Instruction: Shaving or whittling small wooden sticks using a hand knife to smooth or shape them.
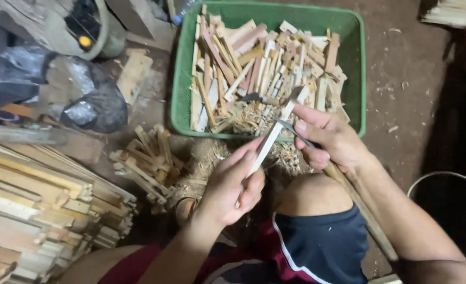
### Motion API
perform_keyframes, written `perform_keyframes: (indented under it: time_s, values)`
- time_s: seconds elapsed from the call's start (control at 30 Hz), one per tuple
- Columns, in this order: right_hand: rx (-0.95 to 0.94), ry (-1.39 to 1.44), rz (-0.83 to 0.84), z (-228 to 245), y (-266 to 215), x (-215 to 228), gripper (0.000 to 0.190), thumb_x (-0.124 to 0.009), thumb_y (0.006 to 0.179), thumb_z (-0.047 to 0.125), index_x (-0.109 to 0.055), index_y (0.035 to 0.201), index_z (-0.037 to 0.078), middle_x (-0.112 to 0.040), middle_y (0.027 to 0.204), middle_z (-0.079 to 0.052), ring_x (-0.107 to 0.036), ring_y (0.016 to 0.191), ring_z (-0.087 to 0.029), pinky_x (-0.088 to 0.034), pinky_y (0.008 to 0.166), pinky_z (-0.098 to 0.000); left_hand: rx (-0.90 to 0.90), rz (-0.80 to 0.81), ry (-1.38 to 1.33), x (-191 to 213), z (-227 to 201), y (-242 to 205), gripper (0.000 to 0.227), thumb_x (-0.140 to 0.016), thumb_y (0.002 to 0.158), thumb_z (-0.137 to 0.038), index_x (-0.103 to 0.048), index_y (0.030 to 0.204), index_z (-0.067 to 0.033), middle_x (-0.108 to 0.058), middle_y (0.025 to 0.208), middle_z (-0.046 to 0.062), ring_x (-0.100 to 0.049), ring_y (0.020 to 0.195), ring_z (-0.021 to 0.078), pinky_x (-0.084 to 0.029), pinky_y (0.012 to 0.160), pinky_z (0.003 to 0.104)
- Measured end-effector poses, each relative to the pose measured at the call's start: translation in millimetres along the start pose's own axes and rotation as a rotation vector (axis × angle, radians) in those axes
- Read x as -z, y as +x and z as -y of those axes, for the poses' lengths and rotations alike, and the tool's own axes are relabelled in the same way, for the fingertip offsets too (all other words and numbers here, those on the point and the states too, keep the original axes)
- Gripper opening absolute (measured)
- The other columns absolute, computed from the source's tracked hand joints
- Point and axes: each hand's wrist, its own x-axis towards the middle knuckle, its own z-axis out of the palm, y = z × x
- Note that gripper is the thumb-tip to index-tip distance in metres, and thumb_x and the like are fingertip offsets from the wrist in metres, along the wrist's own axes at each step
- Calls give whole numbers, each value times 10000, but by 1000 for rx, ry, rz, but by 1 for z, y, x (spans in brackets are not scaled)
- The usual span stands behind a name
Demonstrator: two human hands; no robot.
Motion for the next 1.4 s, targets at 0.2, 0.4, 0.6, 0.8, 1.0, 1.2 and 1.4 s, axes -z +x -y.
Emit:
perform_keyframes:
  time_s: [0.2, 0.4, 0.6, 0.8, 1.0, 1.2, 1.4]
  values:
    - [-12, -96, 62, 16, -6, -32, 623, -641, 937, 37, -442, 1527, 27, -651, 642, -156, -423, 281, -47, -374, 195, -249, 56, 125, -178, 14, 15, 51, 477, -448, 1081, -252, -430, 1499, -23, -391, 479, -3, -370, 309, 56, -251, 262, 137]
    - [-31, -2, -57, -4, -3, 21, 461, -606, 969, 38, -575, 1429, 15, -656, 692, -184, -415, 314, -47, -391, 235, -222, 233, 55, -250, 14, 11, -14, 517, -466, 1070, -217, -363, 1538, -23, -433, 522, 31, -389, 330, 76, -319, 255, 169]
    - [8, 3, 143, 4, 2, -12, 693, -580, 954, -38, -337, 1595, 59, -660, 686, -171, -407, 299, -41, -385, 216, -228, 201, 162, -322, -14, -13, 51, 344, -450, 1093, -290, -569, 839, -90, -363, 473, -41, -372, 336, 32, -279, 263, 145]
    - [-46, -4, 103, 10, -11, -5, 513, -578, 964, -14, -527, 1473, 31, -676, 673, -169, -410, 312, -41, -413, 237, -206, 209, 146, -303, 9, 1, 1, 507, -435, 1083, -222, -319, 1546, -49, -435, 531, 10, -389, 325, 57, -322, 258, 153]
    - [-136, 58, 120, 21, -16, 0, 406, -595, 988, -11, -653, 1381, 67, -684, 724, -132, -378, 370, -96, -363, 293, -226, 248, 93, -380, 33, 15, -44, 348, -475, 1082, -161, -545, 1420, -114, -457, 601, 26, -345, 372, 76, -282, 291, 199]
    - [-6, -85, 78, 13, -9, -33, 609, -584, 976, -5, -417, 1557, 69, -649, 665, -162, -379, 300, -39, -403, 224, -218, -9, 151, -121, 3, -3, 42, 519, -432, 1091, -225, -292, 1523, 26, -505, 567, -20, -439, 371, 23, -313, 266, 152]
    - [-111, -47, 81, 11, -14, -8, 506, -584, 962, 1, -545, 1464, 52, -681, 674, -203, -426, 322, -59, -419, 239, -236, 88, 37, -96, 1, 3, 20, 492, -473, 1073, -236, -382, 1488, 11, -436, 510, 42, -386, 311, 85, -301, 225, 188]
